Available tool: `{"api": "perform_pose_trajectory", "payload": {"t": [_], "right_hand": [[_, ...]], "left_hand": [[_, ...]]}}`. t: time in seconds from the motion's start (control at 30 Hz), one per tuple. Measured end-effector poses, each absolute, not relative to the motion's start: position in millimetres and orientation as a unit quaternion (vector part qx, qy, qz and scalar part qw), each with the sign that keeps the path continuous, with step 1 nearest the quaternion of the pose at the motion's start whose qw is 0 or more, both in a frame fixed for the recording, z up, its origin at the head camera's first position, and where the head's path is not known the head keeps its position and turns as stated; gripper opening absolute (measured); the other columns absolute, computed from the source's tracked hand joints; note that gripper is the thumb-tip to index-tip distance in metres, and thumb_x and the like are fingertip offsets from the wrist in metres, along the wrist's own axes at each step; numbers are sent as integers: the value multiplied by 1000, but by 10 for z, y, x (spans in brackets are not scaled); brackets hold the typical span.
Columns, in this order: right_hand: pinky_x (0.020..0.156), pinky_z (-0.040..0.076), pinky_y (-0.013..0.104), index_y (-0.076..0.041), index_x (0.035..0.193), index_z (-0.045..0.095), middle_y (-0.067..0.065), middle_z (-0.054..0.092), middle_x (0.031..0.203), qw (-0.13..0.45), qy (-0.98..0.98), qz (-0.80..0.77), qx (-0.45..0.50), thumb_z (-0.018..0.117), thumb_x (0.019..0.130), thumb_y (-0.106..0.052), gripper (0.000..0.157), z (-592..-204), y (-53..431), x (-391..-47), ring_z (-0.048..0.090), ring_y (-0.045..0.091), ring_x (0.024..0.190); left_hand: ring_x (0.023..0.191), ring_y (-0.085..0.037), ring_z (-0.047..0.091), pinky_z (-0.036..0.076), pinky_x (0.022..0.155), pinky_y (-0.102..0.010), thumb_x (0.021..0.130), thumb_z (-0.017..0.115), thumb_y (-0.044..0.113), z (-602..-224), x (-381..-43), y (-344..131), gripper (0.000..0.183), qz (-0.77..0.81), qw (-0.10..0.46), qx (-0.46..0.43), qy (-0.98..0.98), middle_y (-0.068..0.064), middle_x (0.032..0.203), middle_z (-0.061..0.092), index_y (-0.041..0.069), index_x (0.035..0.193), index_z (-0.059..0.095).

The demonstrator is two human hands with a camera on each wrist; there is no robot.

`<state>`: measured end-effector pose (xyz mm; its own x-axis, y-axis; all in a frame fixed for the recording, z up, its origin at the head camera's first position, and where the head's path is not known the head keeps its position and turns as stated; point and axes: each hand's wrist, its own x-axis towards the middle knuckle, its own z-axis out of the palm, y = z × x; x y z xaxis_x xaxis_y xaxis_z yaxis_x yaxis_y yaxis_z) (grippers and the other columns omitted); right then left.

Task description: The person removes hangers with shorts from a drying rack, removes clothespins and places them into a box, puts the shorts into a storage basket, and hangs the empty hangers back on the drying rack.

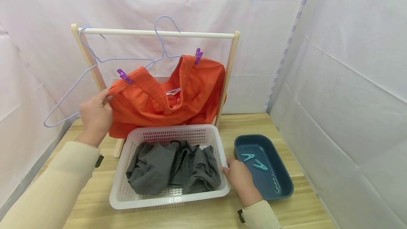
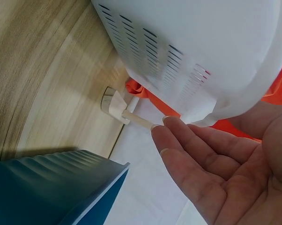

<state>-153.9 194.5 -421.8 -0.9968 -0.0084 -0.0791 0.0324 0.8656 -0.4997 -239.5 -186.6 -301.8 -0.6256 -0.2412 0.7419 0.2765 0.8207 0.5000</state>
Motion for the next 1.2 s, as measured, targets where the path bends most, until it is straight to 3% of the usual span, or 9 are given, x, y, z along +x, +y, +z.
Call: {"api": "perform_pose_trajectory", "payload": {"t": [0.37,0.73,0.77,0.87,0.93,1.0,1.13,1.2], "right_hand": [[65,56,39,4,110,66,13,70,94,44,965,-257,14,68,89,-11,27,-4231,1954,-1543,65,19,77],[65,56,40,5,111,65,13,70,94,45,966,-256,9,68,89,-11,28,-4232,1949,-1549,65,20,77],[65,56,40,5,111,65,13,70,94,45,966,-256,9,68,89,-11,28,-4231,1948,-1549,65,20,77],[65,56,40,5,111,65,14,70,94,43,966,-256,9,68,89,-11,28,-4232,1947,-1549,65,20,77],[65,56,40,5,111,65,14,70,94,42,966,-256,8,68,88,-11,28,-4235,1948,-1549,65,20,77],[65,56,39,5,111,65,14,70,94,39,966,-256,6,68,88,-11,28,-4239,1948,-1549,66,20,77],[65,56,39,5,110,66,13,70,94,36,966,-257,4,68,88,-11,27,-4243,1951,-1544,66,19,77],[65,56,39,5,110,66,13,70,93,36,966,-257,3,68,88,-11,27,-4246,1953,-1543,65,19,76]], "left_hand": [[88,-45,65,52,79,-56,90,55,-5,-3037,-2265,-2036,17,-310,479,-28,-821,-27,95,69,-9,98,69],[84,-45,65,51,76,-57,90,53,-8,-3045,-2086,-2145,20,-327,490,-35,-807,-27,94,69,-7,100,70],[83,-45,65,52,74,-55,90,52,-8,-3039,-2068,-2156,21,-325,493,-33,-806,-26,93,69,-7,100,70],[83,-43,66,52,74,-26,89,52,-8,-3024,-2020,-2193,22,-331,504,-29,-797,-24,92,70,-5,97,72],[84,-41,66,42,75,-9,89,52,-7,-3023,-1988,-2224,23,-330,507,-29,-796,-23,93,70,-4,98,72],[81,-41,65,29,72,0,89,50,-7,-3031,-1959,-2253,23,-331,513,-31,-792,-22,90,70,-3,97,72],[71,-38,61,27,70,0,88,47,-9,-3050,-1915,-2311,26,-323,532,-37,-782,-23,86,69,-4,93,71],[70,-17,61,27,70,1,87,47,-10,-3060,-1904,-2337,26,-325,542,-33,-774,-23,82,69,-4,90,71]]}}
